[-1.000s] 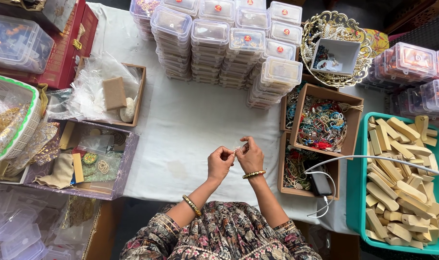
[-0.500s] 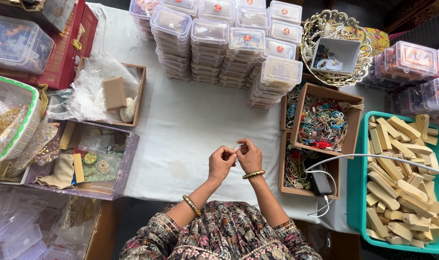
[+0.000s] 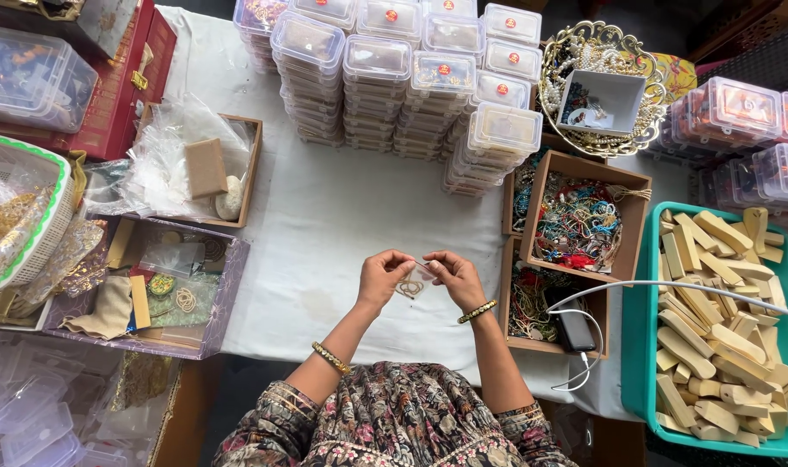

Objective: The person picks up small jewelry items from a box and places them into clear plastic bags. They then wrap the bags in patterned paper and place them into small plastic containers, which are stacked on the table. The person repeats this process with different jewelry items throughout the video.

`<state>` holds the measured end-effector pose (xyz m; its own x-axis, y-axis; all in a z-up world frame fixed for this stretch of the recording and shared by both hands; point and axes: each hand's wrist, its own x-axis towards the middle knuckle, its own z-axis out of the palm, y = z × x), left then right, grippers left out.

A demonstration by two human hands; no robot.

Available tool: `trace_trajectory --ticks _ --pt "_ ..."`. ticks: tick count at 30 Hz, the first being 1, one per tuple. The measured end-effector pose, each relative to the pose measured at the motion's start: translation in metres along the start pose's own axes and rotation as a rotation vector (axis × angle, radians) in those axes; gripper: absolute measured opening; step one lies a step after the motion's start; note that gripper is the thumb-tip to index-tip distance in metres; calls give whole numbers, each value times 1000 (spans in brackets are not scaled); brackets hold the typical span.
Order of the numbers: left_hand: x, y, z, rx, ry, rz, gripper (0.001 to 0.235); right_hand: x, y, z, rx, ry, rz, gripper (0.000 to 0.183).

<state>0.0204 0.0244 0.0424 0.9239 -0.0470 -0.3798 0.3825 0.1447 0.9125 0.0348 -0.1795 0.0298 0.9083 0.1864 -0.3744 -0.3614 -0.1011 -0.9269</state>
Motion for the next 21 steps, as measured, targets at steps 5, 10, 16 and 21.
trace_trajectory --ticks 5,10,16,21 --pt "-7 4 -2 -83 -5 17 10 -6 0 10 -203 22 -72 21" --pt "-3 -16 -6 -3 -26 44 14 -7 -3 17 -214 58 -107 15" --pt "-10 -13 -7 -6 2 141 11 -7 -6 28 -344 91 -122 12" --pt "-12 -12 -14 69 53 111 11 -6 -7 36 -422 61 -175 17"
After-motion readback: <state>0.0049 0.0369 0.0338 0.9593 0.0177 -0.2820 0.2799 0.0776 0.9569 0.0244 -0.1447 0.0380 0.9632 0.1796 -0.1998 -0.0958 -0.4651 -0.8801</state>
